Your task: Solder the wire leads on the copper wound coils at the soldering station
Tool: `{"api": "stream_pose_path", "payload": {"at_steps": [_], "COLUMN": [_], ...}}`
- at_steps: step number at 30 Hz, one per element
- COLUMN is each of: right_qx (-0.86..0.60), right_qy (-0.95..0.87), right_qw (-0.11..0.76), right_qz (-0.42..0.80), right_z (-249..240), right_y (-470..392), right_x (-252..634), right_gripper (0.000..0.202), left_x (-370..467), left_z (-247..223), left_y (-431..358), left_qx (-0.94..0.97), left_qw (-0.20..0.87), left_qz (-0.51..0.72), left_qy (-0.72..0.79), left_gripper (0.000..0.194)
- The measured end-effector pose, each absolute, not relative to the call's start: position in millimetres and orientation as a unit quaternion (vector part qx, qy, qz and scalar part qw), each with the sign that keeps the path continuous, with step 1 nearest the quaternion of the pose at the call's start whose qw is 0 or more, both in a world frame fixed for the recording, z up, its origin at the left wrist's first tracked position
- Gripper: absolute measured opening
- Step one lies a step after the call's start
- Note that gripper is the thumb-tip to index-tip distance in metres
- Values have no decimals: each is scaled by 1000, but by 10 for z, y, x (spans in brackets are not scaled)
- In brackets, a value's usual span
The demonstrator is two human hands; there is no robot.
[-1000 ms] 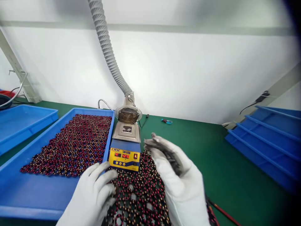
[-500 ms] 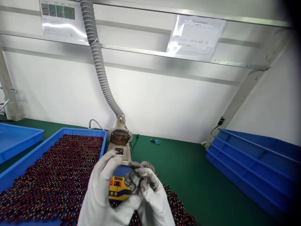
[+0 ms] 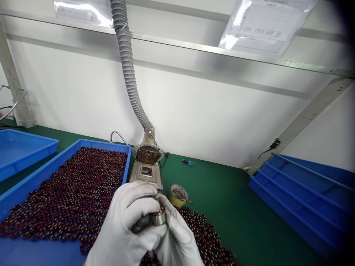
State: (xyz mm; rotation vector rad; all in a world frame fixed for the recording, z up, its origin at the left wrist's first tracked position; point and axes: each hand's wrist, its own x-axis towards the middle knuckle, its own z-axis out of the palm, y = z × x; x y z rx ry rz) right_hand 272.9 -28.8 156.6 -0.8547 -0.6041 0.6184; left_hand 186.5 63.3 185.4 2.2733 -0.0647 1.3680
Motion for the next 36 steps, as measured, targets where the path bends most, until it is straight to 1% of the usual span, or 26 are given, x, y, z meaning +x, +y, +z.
{"api": "stream_pose_path", "payload": {"at_steps": [3, 5, 7, 11, 14, 16, 19, 20, 21, 23, 25, 27, 30, 32, 36], "right_qx": [-398, -402, -410, -456, -480, -479, -475, -468, -453, -410, -377, -378, -420, -447, -438], "right_qy": [-289, -293, -298, -350, -409, -443, -411, -379, -342, -278, -243, -240, -261, -270, -249], "right_qw": [825, 826, 824, 796, 760, 747, 773, 792, 812, 846, 864, 865, 834, 809, 802], "right_qz": [278, 266, 253, 190, 156, 126, 92, 106, 134, 199, 229, 227, 246, 271, 322], "right_z": [1525, 1521, 1528, 1574, 1635, 1672, 1712, 1724, 1737, 1763, 1780, 1770, 1701, 1651, 1635], "right_y": [-245, -214, -214, -317, -399, -414, -393, -386, -383, -389, -397, -389, -342, -317, -344], "right_x": [2719, 2720, 2737, 2812, 2849, 2840, 2781, 2758, 2739, 2717, 2722, 2740, 2742, 2714, 2645], "right_gripper": [22, 25, 28, 25, 35, 30, 12, 7, 6, 10, 13, 15, 29, 32, 30], "left_x": [1865, 1858, 1847, 1817, 1797, 1793, 1801, 1805, 1808, 1809, 1802, 1792, 1789, 1802, 1823], "left_z": [1853, 1851, 1847, 1818, 1791, 1794, 1834, 1851, 1867, 1893, 1906, 1904, 1874, 1844, 1797], "left_y": [631, 630, 639, 689, 717, 710, 670, 657, 647, 638, 644, 656, 663, 653, 637], "left_qx": [832, 834, 838, 849, 858, 857, 852, 853, 855, 859, 859, 854, 846, 842, 854], "left_qw": [212, 204, 221, 251, 261, 244, 191, 171, 154, 131, 122, 113, 103, 117, 213], "left_qz": [513, 512, 498, 463, 441, 450, 483, 489, 492, 491, 495, 507, 522, 526, 475], "left_qy": [-22, -8, -12, -39, -42, -53, -62, -63, -64, -61, -52, -39, -24, -16, -2], "left_gripper": [23, 25, 25, 31, 35, 34, 24, 21, 18, 17, 17, 17, 22, 26, 36]}}
